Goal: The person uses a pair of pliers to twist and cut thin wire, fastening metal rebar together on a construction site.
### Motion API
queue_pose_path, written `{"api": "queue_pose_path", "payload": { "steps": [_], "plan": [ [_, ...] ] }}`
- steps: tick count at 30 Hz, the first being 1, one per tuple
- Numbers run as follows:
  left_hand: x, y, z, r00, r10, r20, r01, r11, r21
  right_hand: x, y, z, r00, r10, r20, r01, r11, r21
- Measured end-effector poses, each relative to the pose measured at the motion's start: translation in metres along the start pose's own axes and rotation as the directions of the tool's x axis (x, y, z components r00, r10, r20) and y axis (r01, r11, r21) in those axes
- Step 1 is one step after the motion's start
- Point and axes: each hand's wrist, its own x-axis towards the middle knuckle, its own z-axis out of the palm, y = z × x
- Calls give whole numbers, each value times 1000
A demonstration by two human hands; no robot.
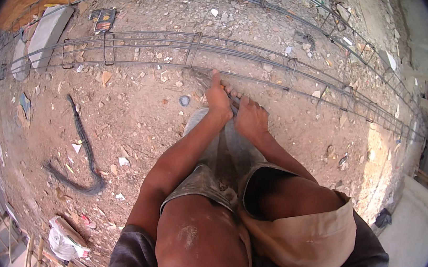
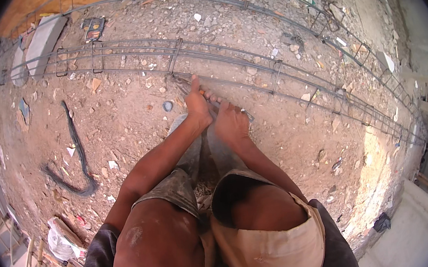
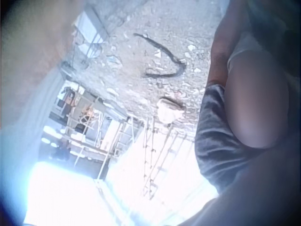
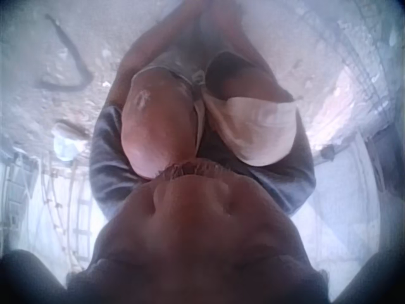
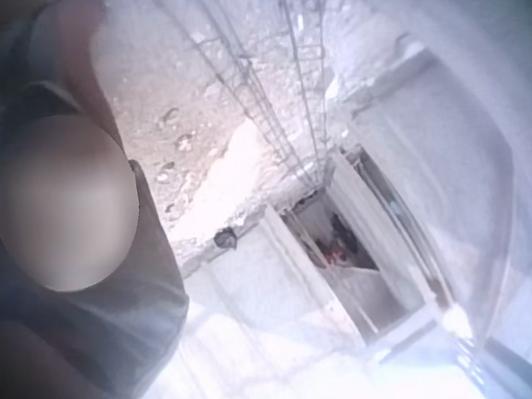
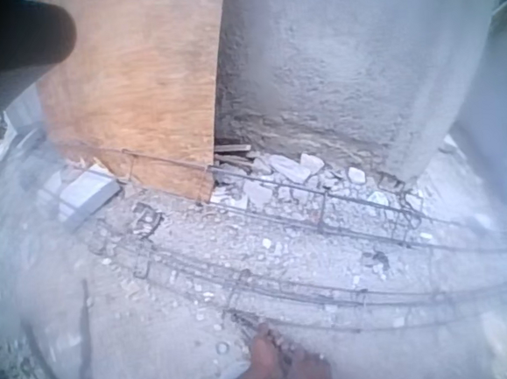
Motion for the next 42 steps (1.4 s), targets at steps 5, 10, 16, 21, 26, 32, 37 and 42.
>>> {"api": "queue_pose_path", "payload": {
  "steps": [5,10,16,21,26,32,37,42],
  "plan": [
    [-5,7,-6,998,-67,-2,67,996,62,-16,-11,-12,996,-85,-15,85,996,-15],
    [-22,23,-25,986,-168,9,159,949,273,-35,-20,-11,984,-104,143,85,988,128],
    [-50,45,-40,965,-256,58,230,931,283,-36,-21,4,698,-275,661,-551,384,741],
    [-47,52,-44,917,-360,171,345,932,111,-39,-27,2,424,-514,746,-850,58,523],
    [-35,26,-38,990,-121,-74,139,933,333,-54,-32,-13,941,-110,321,-12,934,357],
    [-40,26,-24,986,-112,-124,150,917,371,-54,-31,-4,972,-115,204,84,984,155],
    [-54,48,-43,940,-335,-69,337,872,356,-42,-16,6,649,-330,685,-606,319,728],
    [-41,36,-53,953,-299,53,282,937,208,-47,-14,7,592,-355,724,-661,299,688]
  ]
}}
